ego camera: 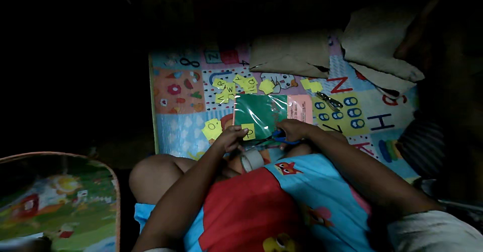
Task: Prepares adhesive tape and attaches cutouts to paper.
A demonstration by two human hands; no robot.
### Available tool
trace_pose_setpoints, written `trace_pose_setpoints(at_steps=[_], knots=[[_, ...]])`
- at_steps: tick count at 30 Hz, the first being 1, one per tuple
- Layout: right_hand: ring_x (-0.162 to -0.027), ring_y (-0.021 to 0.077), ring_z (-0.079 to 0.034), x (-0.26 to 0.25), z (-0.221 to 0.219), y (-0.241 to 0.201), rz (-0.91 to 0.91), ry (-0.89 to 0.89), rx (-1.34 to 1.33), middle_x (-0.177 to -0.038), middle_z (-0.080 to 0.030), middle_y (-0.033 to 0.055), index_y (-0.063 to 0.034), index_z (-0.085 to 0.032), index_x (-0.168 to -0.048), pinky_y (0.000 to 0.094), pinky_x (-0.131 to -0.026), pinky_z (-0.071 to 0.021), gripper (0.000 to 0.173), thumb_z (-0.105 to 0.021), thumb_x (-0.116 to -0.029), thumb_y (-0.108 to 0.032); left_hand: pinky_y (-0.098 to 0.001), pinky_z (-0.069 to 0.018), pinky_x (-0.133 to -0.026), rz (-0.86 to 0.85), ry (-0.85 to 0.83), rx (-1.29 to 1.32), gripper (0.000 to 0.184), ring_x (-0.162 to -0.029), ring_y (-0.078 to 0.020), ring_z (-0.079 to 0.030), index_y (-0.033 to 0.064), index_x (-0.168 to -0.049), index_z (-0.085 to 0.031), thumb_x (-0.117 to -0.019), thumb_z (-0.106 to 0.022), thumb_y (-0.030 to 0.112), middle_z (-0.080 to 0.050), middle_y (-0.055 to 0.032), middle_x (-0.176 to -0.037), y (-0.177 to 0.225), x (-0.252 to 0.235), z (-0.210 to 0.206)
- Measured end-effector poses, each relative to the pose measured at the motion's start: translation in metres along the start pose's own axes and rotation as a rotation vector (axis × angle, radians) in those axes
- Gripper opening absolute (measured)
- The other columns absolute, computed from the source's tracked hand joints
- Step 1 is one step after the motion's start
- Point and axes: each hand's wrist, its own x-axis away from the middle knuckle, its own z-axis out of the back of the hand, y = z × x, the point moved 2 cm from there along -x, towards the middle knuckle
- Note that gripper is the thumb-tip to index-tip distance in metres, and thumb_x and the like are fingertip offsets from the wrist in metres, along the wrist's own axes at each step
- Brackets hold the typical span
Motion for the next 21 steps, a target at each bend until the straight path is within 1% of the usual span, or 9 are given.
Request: trace_pose_setpoints(at_steps=[1,2,6,7,10,12,14,16,21], knots=[[-0.102,0.0387,-0.063,-0.002,0.000,0.000,0.000,-0.003,0.001,-0.105,-0.065,0.0228,0.0054,-0.064,-0.114,0.0573,-0.093,-0.0496,0.055,-0.090,-0.0791,-0.029,-0.0393,-0.0600,-0.067,-0.003,-0.007,-0.009,0.017,-0.073,-0.0181,-0.067,0.0019,-0.103,-0.056,-0.1086,-0.046,0.013,-0.063,-0.0081,-0.090,-0.001,0.000,0.001],[-0.101,0.0382,-0.064,-0.005,-0.001,0.001,0.006,-0.001,0.001,-0.104,-0.066,0.0221,0.0050,-0.065,-0.113,0.0572,-0.092,-0.0498,0.054,-0.090,-0.0791,-0.029,-0.0394,-0.0600,-0.066,-0.007,-0.007,-0.013,0.017,-0.073,-0.0182,-0.067,0.0018,-0.102,-0.056,-0.1086,-0.046,0.014,-0.063,-0.0082,-0.089,-0.002,-0.002,0.001],[-0.090,0.0344,-0.064,-0.012,-0.005,0.002,0.047,0.030,0.003,-0.095,-0.066,0.0185,0.0032,-0.066,-0.105,0.0550,-0.084,-0.0516,0.049,-0.090,-0.0789,-0.030,-0.0388,-0.0598,-0.064,-0.004,-0.015,0.019,0.017,-0.071,-0.0179,-0.067,0.0037,-0.098,-0.055,-0.1079,-0.045,0.012,-0.064,-0.0066,-0.086,-0.005,-0.003,0.005],[-0.091,0.0347,-0.064,-0.012,-0.004,0.000,0.049,0.026,0.004,-0.095,-0.065,0.0189,0.0037,-0.065,-0.106,0.0550,-0.084,-0.0513,0.049,-0.090,-0.0793,-0.030,-0.0386,-0.0597,-0.063,0.000,-0.015,0.027,0.016,-0.070,-0.0177,-0.067,0.0040,-0.098,-0.054,-0.1082,-0.045,0.012,-0.063,-0.0064,-0.085,-0.005,-0.002,0.004],[-0.099,0.0373,-0.063,-0.011,0.000,-0.006,0.053,-0.030,0.007,-0.103,-0.065,0.0215,0.0054,-0.064,-0.111,0.0558,-0.091,-0.0496,0.052,-0.087,-0.0830,-0.031,-0.0390,-0.0601,-0.063,0.001,-0.023,0.055,0.016,-0.072,-0.0185,-0.068,0.0034,-0.099,-0.056,-0.1081,-0.045,0.012,-0.065,-0.0073,-0.088,-0.004,-0.001,0.004],[-0.097,0.0368,-0.064,-0.013,-0.005,-0.004,0.074,0.005,0.000,-0.100,-0.066,0.0208,0.0053,-0.065,-0.109,0.0555,-0.089,-0.0507,0.051,-0.089,-0.0814,-0.031,-0.0387,-0.0603,-0.063,0.002,-0.026,0.063,0.017,-0.071,-0.0183,-0.068,0.0040,-0.098,-0.056,-0.1082,-0.045,0.012,-0.065,-0.0069,-0.087,-0.003,-0.001,0.003],[-0.095,0.0363,-0.065,-0.015,-0.008,-0.004,0.084,0.029,-0.014,-0.098,-0.066,0.0202,0.0050,-0.066,-0.108,0.0552,-0.087,-0.0516,0.050,-0.089,-0.0805,-0.030,-0.0383,-0.0607,-0.063,-0.002,-0.024,0.074,0.017,-0.071,-0.0185,-0.069,0.0033,-0.101,-0.057,-0.1083,-0.045,0.012,-0.066,-0.0073,-0.087,-0.005,-0.001,0.004],[-0.095,0.0357,-0.064,-0.014,-0.007,-0.008,0.069,0.009,-0.033,-0.099,-0.066,0.0205,0.0054,-0.065,-0.109,0.0547,-0.088,-0.0512,0.049,-0.088,-0.0820,-0.028,-0.0377,-0.0612,-0.063,-0.011,-0.026,0.069,0.017,-0.072,-0.0184,-0.069,0.0028,-0.104,-0.059,-0.1081,-0.045,0.011,-0.067,-0.0077,-0.088,-0.007,-0.002,0.005],[-0.089,0.0325,-0.064,-0.019,-0.009,-0.006,0.072,-0.002,-0.035,-0.093,-0.066,0.0182,0.0038,-0.066,-0.105,0.0525,-0.084,-0.0515,0.044,-0.087,-0.0835,-0.028,-0.0376,-0.0609,-0.064,-0.010,-0.026,0.066,0.016,-0.072,-0.0178,-0.068,0.0027,-0.104,-0.058,-0.1082,-0.045,0.011,-0.066,-0.0077,-0.089,-0.004,0.001,0.004]])
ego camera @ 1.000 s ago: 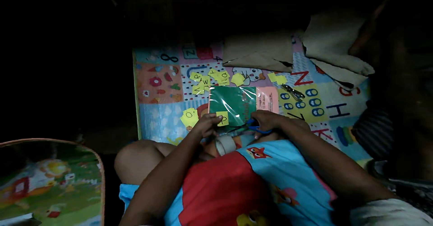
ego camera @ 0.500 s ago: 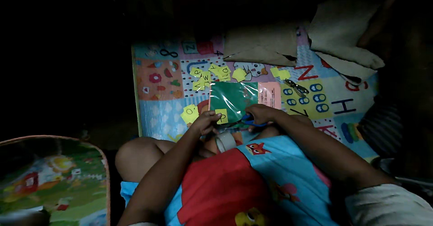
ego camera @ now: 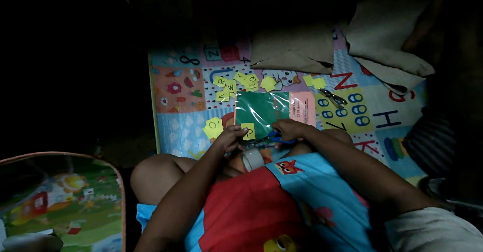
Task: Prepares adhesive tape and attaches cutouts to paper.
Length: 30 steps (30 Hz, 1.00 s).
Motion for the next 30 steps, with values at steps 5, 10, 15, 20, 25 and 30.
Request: trace_pose_setpoints(at_steps=[5,10,15,20,25,30], knots=[[-0.090,0.0356,-0.064,0.002,0.000,-0.002,-0.019,-0.022,0.020,-0.092,-0.066,0.0208,0.0058,-0.066,-0.102,0.0544,-0.086,-0.0502,0.044,-0.085,-0.0860,-0.030,-0.0374,-0.0605,-0.063,-0.011,-0.001,0.041,0.017,-0.073,-0.0182,-0.069,0.0019,-0.106,-0.059,-0.1083,-0.044,0.011,-0.067,-0.0081,-0.089,0.000,0.001,0.000],[-0.087,0.0367,-0.064,0.004,-0.001,0.001,0.000,0.005,0.016,-0.087,-0.065,0.0206,0.0059,-0.067,-0.098,0.0571,-0.083,-0.0499,0.043,-0.085,-0.0852,-0.031,-0.0343,-0.0596,-0.060,-0.010,0.023,0.036,0.016,-0.068,-0.0164,-0.068,0.0030,-0.101,-0.059,-0.1077,-0.046,0.010,-0.067,-0.0067,-0.085,0.002,0.003,-0.003],[-0.084,0.0355,-0.063,0.008,0.001,-0.002,0.003,0.014,0.052,-0.083,-0.064,0.0196,0.0057,-0.067,-0.091,0.0555,-0.080,-0.0488,0.040,-0.085,-0.0857,-0.029,-0.0387,-0.0599,-0.066,0.005,0.021,0.017,0.015,-0.074,-0.0184,-0.068,0.0022,-0.102,-0.057,-0.1082,-0.045,0.010,-0.064,-0.0079,-0.089,0.002,0.002,-0.003],[-0.082,0.0365,-0.063,0.009,-0.001,0.000,0.051,0.052,0.079,-0.080,-0.065,0.0198,0.0062,-0.068,-0.088,0.0564,-0.080,-0.0484,0.035,-0.085,-0.0852,-0.025,-0.0392,-0.0595,-0.065,0.010,0.026,0.012,0.016,-0.075,-0.0182,-0.067,0.0034,-0.102,-0.057,-0.1085,-0.045,0.012,-0.065,-0.0073,-0.090,0.002,0.001,-0.003],[-0.091,0.0403,-0.065,0.013,0.001,-0.007,0.024,0.048,0.111,-0.091,-0.068,0.0226,0.0053,-0.070,-0.100,0.0594,-0.086,-0.0496,0.031,-0.081,-0.0887,-0.022,-0.0368,-0.0592,-0.063,-0.009,0.023,-0.011,0.015,-0.070,-0.0160,-0.065,0.0041,-0.098,-0.056,-0.1074,-0.046,0.010,-0.063,-0.0054,-0.085,0.001,0.001,-0.002],[-0.112,0.0391,-0.062,0.013,-0.003,-0.011,0.062,0.093,0.125,-0.112,-0.067,0.0211,0.0035,-0.067,-0.112,0.0565,-0.098,-0.0482,0.055,-0.088,-0.0804,-0.036,-0.0330,-0.0589,-0.061,0.011,-0.021,-0.006,0.016,-0.068,-0.0139,-0.065,0.0047,-0.096,-0.055,-0.1075,-0.044,0.007,-0.064,-0.0040,-0.083,0.002,0.003,-0.001]])
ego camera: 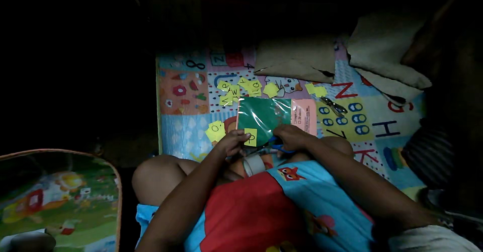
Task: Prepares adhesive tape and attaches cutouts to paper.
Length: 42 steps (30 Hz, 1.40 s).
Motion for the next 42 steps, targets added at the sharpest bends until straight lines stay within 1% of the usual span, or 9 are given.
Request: trace_pose_setpoints(at_steps=[3,9,23,29,33,35,36,39,42], knots=[[-0.116,0.0393,-0.060,0.000,-0.004,-0.004,0.034,0.047,0.014,-0.117,-0.065,0.0217,0.0043,-0.065,-0.116,0.0548,-0.100,-0.0476,0.059,-0.089,-0.0789,-0.035,-0.0324,-0.0587,-0.063,0.007,-0.032,-0.045,0.017,-0.070,-0.0137,-0.066,0.0036,-0.095,-0.057,-0.1067,-0.045,0.006,-0.065,-0.0048,-0.086,-0.001,0.000,0.000],[-0.120,0.0409,-0.057,0.000,-0.004,-0.005,0.078,0.097,0.083,-0.122,-0.062,0.0230,0.0047,-0.063,-0.122,0.0551,-0.101,-0.0467,0.067,-0.090,-0.0774,-0.037,-0.0308,-0.0578,-0.066,0.023,-0.075,-0.118,0.018,-0.077,-0.0124,-0.067,0.0009,-0.107,-0.060,-0.1071,-0.043,0.007,-0.068,-0.0073,-0.102,0.003,0.003,-0.001],[-0.134,0.0418,-0.050,0.009,0.001,0.003,0.099,0.246,0.180,-0.135,-0.058,0.0242,0.0032,-0.062,-0.125,0.0547,-0.111,-0.0415,0.068,-0.090,-0.0758,-0.035,-0.0369,-0.0614,-0.069,-0.037,-0.126,-0.032,0.020,-0.075,-0.0161,-0.070,0.0044,-0.100,-0.059,-0.1052,-0.040,0.004,-0.069,-0.0044,-0.088,0.003,0.004,0.000],[-0.131,0.0486,-0.051,0.021,0.011,0.040,-0.123,0.405,0.105,-0.134,-0.058,0.0302,0.0070,-0.061,-0.129,0.0602,-0.109,-0.0416,0.066,-0.089,-0.0766,-0.023,-0.0380,-0.0609,-0.072,-0.021,-0.101,-0.026,0.020,-0.081,-0.0167,-0.069,0.0014,-0.110,-0.058,-0.1068,-0.038,0.006,-0.067,-0.0065,-0.096,0.001,0.003,0.003],[-0.140,0.0517,-0.040,0.008,-0.009,0.062,-0.381,0.269,0.060,-0.146,-0.047,0.0336,0.0091,-0.051,-0.142,0.0653,-0.111,-0.0376,0.066,-0.079,-0.0868,-0.014,-0.0391,-0.0608,-0.073,-0.017,-0.087,-0.011,0.021,-0.083,-0.0174,-0.069,0.0016,-0.113,-0.058,-0.1069,-0.039,0.006,-0.067,-0.0072,-0.099,0.000,0.001,0.002],[-0.146,0.0537,-0.031,0.000,-0.014,0.054,-0.445,0.185,0.016,-0.153,-0.040,0.0319,0.0077,-0.053,-0.141,0.0734,-0.109,-0.0331,0.062,-0.078,-0.0858,-0.007,-0.0388,-0.0611,-0.072,-0.013,-0.071,0.002,0.018,-0.083,-0.0177,-0.069,0.0029,-0.110,-0.057,-0.1078,-0.040,0.007,-0.067,-0.0073,-0.099,0.001,0.002,0.002],[-0.145,0.0542,-0.032,-0.003,-0.012,0.043,-0.420,0.198,-0.020,-0.153,-0.041,0.0318,0.0073,-0.057,-0.138,0.0741,-0.107,-0.0337,0.054,-0.075,-0.0883,-0.007,-0.0382,-0.0613,-0.071,-0.020,-0.055,0.012,0.019,-0.082,-0.0179,-0.070,0.0024,-0.111,-0.058,-0.1077,-0.040,0.007,-0.068,-0.0080,-0.100,0.000,0.003,0.002],[-0.130,0.0418,-0.054,-0.006,0.006,-0.006,-0.253,0.295,-0.399,-0.141,-0.055,0.0268,0.0059,-0.059,-0.135,0.0575,-0.109,-0.0438,0.041,-0.065,-0.1017,-0.017,-0.0364,-0.0583,-0.068,-0.024,0.024,0.008,0.016,-0.080,-0.0164,-0.066,0.0020,-0.113,-0.055,-0.1081,-0.042,0.010,-0.063,-0.0084,-0.101,0.002,0.005,-0.003],[-0.102,0.0259,-0.066,0.000,0.011,-0.054,-0.220,0.276,-0.904,-0.118,-0.067,0.0212,0.0042,-0.057,-0.132,0.0426,-0.091,-0.0543,0.039,-0.060,-0.1050,-0.024,-0.0359,-0.0578,-0.065,-0.013,0.081,0.059,0.016,-0.077,-0.0155,-0.065,0.0027,-0.113,-0.057,-0.1086,-0.044,0.012,-0.063,-0.0072,-0.096,0.003,0.007,-0.009]])
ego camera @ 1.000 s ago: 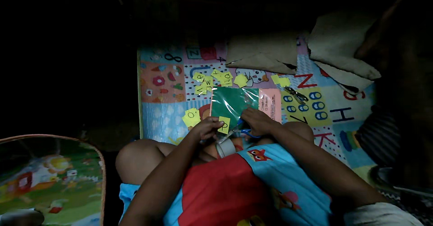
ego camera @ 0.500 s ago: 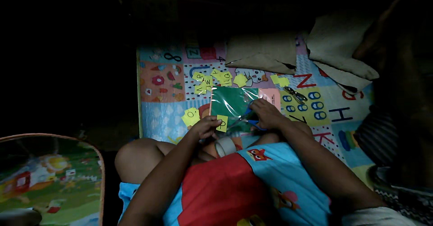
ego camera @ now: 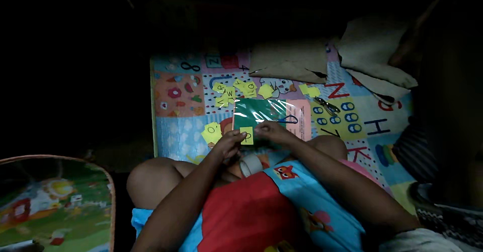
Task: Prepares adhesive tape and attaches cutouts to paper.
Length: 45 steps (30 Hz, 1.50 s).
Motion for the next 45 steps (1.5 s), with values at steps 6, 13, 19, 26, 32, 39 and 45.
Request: trace_pose_setpoints(at_steps=[6,13,19,26,32,39,45], knots=[[-0.084,0.0119,-0.058,0.009,-0.038,0.002,-0.198,0.079,-0.356,-0.103,-0.063,0.0118,0.0045,-0.060,-0.123,0.0273,-0.076,-0.0498,0.027,-0.065,-0.1005,-0.010,-0.0336,-0.0572,-0.063,0.001,0.102,0.052,0.015,-0.074,-0.0146,-0.065,0.0047,-0.106,-0.056,-0.1088,-0.046,0.016,-0.062,-0.0056,-0.089,0.002,0.002,-0.006],[-0.076,0.0118,-0.057,0.000,-0.025,0.013,-0.101,0.355,-0.525,-0.092,-0.060,0.0089,0.0045,-0.060,-0.113,0.0284,-0.071,-0.0513,0.016,-0.062,-0.1003,-0.006,-0.0316,-0.0558,-0.078,-0.019,0.084,-0.032,0.015,-0.088,-0.0135,-0.066,-0.0006,-0.108,-0.059,-0.1070,-0.045,0.006,-0.067,-0.0077,-0.101,0.004,0.005,-0.010],[-0.081,0.0160,-0.061,0.000,0.004,0.012,0.184,0.345,-0.115,-0.095,-0.067,0.0145,0.0070,-0.067,-0.108,0.0344,-0.076,-0.0532,0.015,-0.064,-0.0972,-0.002,-0.0345,-0.0544,-0.079,-0.042,0.016,-0.165,0.025,-0.094,-0.0145,-0.063,0.0012,-0.130,-0.051,-0.1057,-0.048,0.005,-0.061,-0.0091,-0.111,0.005,0.007,-0.014],[-0.087,0.0248,-0.066,-0.002,0.003,0.012,0.165,0.114,0.123,-0.101,-0.070,0.0190,0.0051,-0.064,-0.128,0.0419,-0.085,-0.0548,0.034,-0.069,-0.0964,-0.004,-0.0357,-0.0569,-0.073,-0.088,0.007,-0.181,0.021,-0.094,-0.0157,-0.065,0.0041,-0.123,-0.055,-0.1093,-0.043,0.014,-0.062,-0.0080,-0.113,0.002,0.005,-0.014],[-0.080,0.0184,-0.064,-0.003,0.000,0.002,0.131,0.022,0.176,-0.094,-0.071,0.0154,0.0041,-0.054,-0.138,0.0372,-0.081,-0.0539,0.046,-0.070,-0.0950,-0.003,-0.0360,-0.0539,-0.082,-0.074,-0.012,-0.342,0.022,-0.097,-0.0153,-0.061,-0.0031,-0.122,-0.059,-0.1034,-0.057,0.009,-0.060,-0.0124,-0.117,0.011,0.013,-0.025],[-0.080,0.0179,-0.064,-0.001,0.001,0.006,0.134,0.087,0.098,-0.093,-0.070,0.0147,0.0061,-0.051,-0.139,0.0366,-0.081,-0.0542,0.052,-0.074,-0.0939,-0.008,-0.0330,-0.0528,-0.080,-0.067,0.103,-0.304,0.018,-0.092,-0.0125,-0.060,-0.0029,-0.114,-0.061,-0.1060,-0.053,0.011,-0.060,-0.0093,-0.107,0.011,0.012,-0.025],[-0.088,0.0162,-0.065,0.003,-0.004,0.018,0.214,0.205,-0.049,-0.102,-0.068,0.0166,0.0088,-0.059,-0.104,0.0321,-0.082,-0.0548,0.020,-0.072,-0.0921,0.000,-0.0346,-0.0524,-0.073,-0.024,0.244,-0.168,0.018,-0.084,-0.0141,-0.059,0.0001,-0.116,-0.059,-0.1076,-0.050,0.014,-0.059,-0.0091,-0.101,0.008,0.010,-0.022]])
